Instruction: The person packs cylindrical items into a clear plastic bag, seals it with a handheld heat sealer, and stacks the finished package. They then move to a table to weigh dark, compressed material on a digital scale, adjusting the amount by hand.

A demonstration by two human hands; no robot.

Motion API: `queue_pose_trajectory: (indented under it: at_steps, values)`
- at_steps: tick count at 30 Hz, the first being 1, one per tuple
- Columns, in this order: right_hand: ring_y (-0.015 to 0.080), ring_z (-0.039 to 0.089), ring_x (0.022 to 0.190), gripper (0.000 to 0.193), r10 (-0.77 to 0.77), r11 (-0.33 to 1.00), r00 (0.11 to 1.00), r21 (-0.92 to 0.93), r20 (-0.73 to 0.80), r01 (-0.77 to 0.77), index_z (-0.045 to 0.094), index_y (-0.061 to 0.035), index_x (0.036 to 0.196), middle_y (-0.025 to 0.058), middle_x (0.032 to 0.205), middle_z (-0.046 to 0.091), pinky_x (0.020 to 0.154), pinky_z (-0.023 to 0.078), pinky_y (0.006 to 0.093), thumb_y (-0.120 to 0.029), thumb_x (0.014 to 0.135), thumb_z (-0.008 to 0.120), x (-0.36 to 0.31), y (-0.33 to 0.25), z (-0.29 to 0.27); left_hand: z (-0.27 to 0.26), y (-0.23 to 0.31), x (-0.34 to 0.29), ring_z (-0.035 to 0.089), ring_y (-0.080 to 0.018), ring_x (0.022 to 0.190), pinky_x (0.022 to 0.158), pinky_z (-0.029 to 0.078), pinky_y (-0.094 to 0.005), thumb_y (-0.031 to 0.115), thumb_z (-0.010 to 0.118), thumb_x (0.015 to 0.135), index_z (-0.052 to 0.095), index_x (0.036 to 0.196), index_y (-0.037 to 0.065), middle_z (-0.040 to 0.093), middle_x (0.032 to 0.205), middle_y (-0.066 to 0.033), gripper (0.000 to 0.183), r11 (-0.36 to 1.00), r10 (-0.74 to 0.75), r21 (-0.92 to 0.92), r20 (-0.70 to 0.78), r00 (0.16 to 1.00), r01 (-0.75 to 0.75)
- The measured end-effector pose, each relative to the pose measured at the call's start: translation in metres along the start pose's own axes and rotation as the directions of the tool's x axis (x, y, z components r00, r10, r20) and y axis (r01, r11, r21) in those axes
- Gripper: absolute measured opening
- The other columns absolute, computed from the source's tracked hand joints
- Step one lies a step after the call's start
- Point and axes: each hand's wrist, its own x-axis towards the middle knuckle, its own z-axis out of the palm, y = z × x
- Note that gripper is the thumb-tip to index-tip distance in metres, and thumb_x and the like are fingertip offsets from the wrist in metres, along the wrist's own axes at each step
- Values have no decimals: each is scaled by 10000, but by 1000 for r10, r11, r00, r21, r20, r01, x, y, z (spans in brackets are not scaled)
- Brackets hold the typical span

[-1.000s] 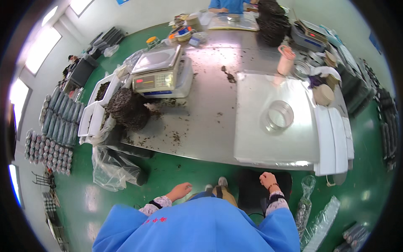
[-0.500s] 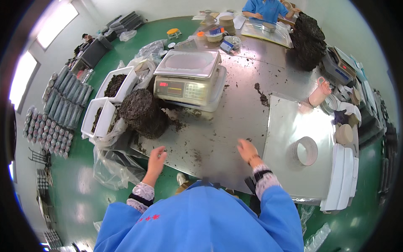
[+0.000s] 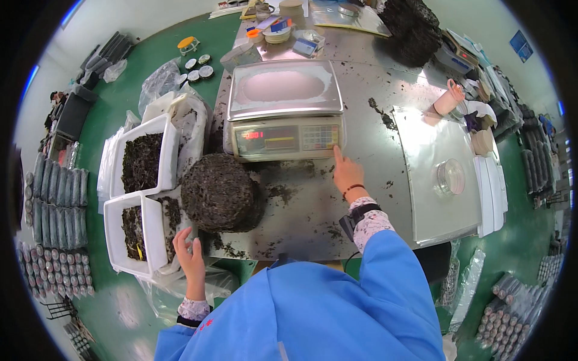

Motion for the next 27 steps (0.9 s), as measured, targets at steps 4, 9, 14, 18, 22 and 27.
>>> queue_pose_trajectory:
  at_steps: [4, 9, 14, 18, 22, 27]
  values:
    - [381, 620, 853, 599, 123, 990, 983, -87, 134, -112, 292, -109, 1447, 174, 1035, 617, 759, 515, 472, -137, 897, 528, 6, -20, -21, 10, -27, 48, 387, -325, 1258, 1050, 325, -408, 248, 689, 836, 452, 1325, 20, 388, 1348, -175, 589, 999, -35, -30, 40, 999, 36]
    - [344, 606, 931, 426, -188, 961, 976, 186, -110, 206, 514, -61, 1239, 157, 1012, 630, 823, 493, 441, -181, 838, 595, -11, -110, -60, 35, -45, 73, 315, -409, 1309, 1099, 260, -460, 380, 787, 735, 275, 1429, -39, 322, 1396, -273, 959, 995, -95, -3, -22, 995, 95]
    - [359, 389, 1297, 748, -730, 574, 662, 373, -169, 729, 436, -1, 1334, 201, 1375, 421, 1067, 340, 445, -317, 729, 743, -46, -235, -66, 32, -29, 71, 298, -402, 1308, 1079, 256, -493, 294, 778, 701, 310, 1424, -3, 336, 1409, -208, 911, 979, 18, 202, -43, 999, -9]
    - [379, 269, 1372, 861, -736, 618, 672, 324, -82, 716, 364, -17, 1398, 214, 1470, 289, 1111, 264, 475, -362, 719, 765, -50, -258, -54, 30, -3, 74, 348, -394, 1275, 1066, 290, -472, 153, 748, 718, 304, 1436, 16, 374, 1384, -187, 856, 951, 150, 278, -31, 988, -136]
    - [376, 198, 1403, 880, -740, 617, 672, 402, 5, 676, 357, -42, 1414, 216, 1501, 220, 1138, 199, 481, -398, 716, 757, -47, -255, -58, 25, 12, 81, 426, -326, 1262, 1056, 359, -397, -3, 673, 768, 236, 1461, 15, 405, 1387, -171, 819, 986, 67, -158, 41, 997, -60]
    - [329, 461, 1240, 567, -764, 527, 627, 413, -153, 743, 493, -57, 1300, 167, 1318, 498, 1014, 392, 418, -248, 801, 685, -29, -243, -62, 18, 26, 95, 464, -217, 1228, 962, 453, -336, 77, 601, 892, 186, 1482, 35, 389, 1417, -119, 723, 543, -254, -746, 291, 922, 385]
